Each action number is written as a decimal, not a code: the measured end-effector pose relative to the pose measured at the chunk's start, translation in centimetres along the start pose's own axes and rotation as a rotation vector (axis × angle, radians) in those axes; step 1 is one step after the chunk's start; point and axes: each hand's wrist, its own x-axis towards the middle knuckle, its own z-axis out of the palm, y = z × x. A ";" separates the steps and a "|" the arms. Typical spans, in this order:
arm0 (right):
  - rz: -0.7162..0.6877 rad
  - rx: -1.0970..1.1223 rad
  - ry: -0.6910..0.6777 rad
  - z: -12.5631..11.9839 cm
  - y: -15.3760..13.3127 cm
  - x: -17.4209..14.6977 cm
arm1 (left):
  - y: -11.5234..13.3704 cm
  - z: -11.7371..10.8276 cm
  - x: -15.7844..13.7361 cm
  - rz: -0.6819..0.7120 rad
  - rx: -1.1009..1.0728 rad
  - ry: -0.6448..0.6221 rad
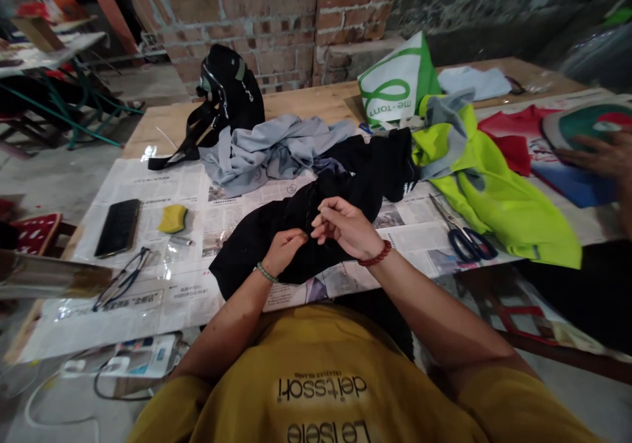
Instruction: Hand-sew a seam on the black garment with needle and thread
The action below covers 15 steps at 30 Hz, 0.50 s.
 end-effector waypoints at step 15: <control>-0.663 -0.235 0.230 -2.9 -7.5 3.8 | -0.3 0.0 0.1 -0.063 -0.106 0.045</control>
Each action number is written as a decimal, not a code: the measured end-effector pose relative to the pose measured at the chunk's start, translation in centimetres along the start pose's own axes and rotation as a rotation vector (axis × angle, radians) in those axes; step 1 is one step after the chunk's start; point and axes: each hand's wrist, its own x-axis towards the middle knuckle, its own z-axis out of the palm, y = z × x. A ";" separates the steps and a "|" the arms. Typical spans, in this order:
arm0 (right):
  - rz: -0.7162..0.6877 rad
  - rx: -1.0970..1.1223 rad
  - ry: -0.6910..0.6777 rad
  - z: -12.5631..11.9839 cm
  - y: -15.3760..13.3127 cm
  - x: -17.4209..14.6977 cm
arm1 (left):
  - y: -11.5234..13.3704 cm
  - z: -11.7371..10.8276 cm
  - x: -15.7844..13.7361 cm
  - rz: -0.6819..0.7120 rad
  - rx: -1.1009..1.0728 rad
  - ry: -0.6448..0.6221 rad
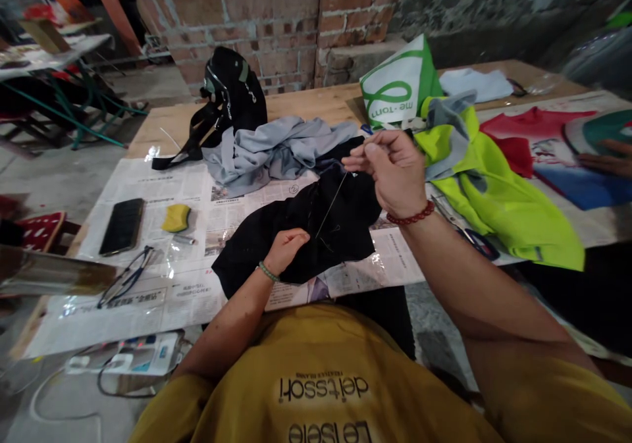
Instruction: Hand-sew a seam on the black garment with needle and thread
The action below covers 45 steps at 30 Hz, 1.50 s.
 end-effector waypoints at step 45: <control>-0.442 -0.278 0.151 -3.0 -8.1 9.9 | 0.5 0.0 -0.3 -0.024 0.052 -0.035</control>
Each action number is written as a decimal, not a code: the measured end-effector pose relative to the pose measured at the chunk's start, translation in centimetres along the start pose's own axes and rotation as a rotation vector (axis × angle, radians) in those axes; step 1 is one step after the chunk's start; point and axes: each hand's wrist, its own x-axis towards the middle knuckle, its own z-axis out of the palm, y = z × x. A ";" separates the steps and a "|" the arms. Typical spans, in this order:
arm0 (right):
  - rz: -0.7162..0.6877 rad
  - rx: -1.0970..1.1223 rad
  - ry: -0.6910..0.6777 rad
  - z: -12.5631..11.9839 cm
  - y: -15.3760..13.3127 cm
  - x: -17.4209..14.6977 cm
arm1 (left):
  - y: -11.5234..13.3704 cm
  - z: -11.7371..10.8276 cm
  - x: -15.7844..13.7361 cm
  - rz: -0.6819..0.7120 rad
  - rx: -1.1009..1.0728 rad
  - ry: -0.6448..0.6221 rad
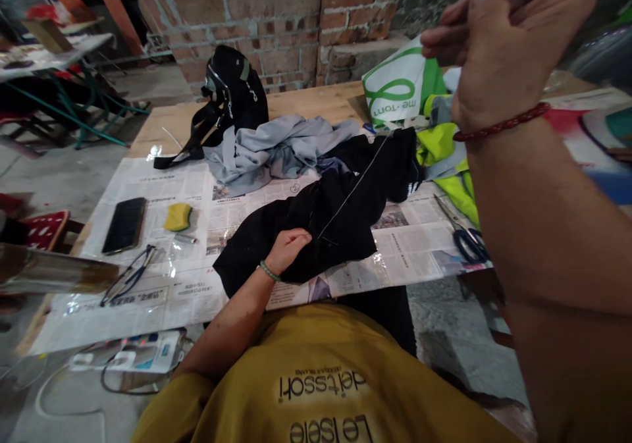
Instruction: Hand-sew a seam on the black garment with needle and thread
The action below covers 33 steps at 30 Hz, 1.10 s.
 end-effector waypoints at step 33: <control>0.939 0.111 -0.313 1.1 3.1 -28.4 | 0.6 -1.2 -1.6 0.303 0.536 0.101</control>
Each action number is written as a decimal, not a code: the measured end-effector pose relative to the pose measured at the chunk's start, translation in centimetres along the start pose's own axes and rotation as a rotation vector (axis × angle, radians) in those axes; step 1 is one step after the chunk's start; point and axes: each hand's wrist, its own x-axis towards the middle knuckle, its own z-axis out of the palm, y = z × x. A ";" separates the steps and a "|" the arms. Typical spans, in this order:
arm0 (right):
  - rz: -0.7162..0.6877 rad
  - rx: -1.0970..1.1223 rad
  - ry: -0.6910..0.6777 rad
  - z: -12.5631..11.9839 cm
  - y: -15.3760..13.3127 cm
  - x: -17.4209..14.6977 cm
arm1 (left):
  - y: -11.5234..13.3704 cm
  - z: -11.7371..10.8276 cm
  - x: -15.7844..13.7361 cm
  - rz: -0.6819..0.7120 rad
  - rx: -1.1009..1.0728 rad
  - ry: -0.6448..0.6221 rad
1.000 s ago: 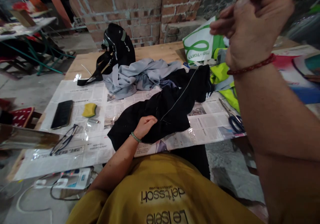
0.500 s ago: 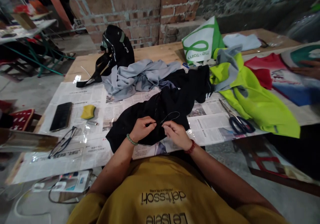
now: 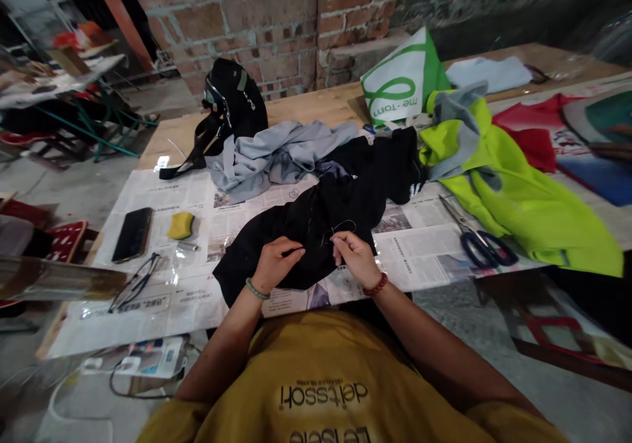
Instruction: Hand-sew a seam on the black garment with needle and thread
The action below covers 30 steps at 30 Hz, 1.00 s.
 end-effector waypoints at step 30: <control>-0.314 -0.677 -0.146 2.4 -0.6 -3.7 | -0.7 0.7 -0.9 0.227 -0.126 0.085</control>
